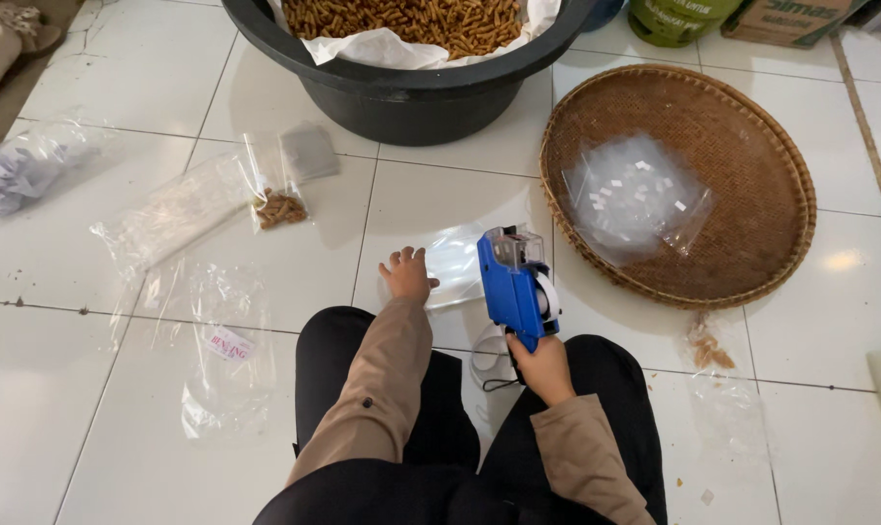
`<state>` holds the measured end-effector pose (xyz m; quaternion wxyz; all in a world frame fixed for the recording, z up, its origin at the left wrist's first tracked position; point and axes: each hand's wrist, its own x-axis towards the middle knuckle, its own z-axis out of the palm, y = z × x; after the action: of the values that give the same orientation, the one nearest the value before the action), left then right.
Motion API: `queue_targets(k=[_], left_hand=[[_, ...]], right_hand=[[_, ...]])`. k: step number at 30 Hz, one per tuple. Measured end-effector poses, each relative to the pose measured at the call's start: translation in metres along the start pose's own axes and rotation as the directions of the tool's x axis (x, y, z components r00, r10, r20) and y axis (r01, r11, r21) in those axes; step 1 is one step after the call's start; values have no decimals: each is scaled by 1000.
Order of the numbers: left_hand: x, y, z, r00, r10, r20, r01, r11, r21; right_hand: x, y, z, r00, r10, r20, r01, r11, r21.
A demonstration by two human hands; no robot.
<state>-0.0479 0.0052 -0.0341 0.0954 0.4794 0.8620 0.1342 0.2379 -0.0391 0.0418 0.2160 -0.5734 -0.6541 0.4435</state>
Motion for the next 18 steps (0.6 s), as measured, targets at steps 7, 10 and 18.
queue_targets(k=[7,10,18], left_hand=[[-2,-1,0,990,6,144,-19,996,84],[0,1,1,984,1,180,-20,995,102],[-3,5,1,981,-45,189,30,996,83]], right_hand=[[20,-27,8,992,-33,123,71,945,-319],[33,-36,19,987,22,157,45,911,-410],[31,-30,40,983,93,161,1,863,-505]])
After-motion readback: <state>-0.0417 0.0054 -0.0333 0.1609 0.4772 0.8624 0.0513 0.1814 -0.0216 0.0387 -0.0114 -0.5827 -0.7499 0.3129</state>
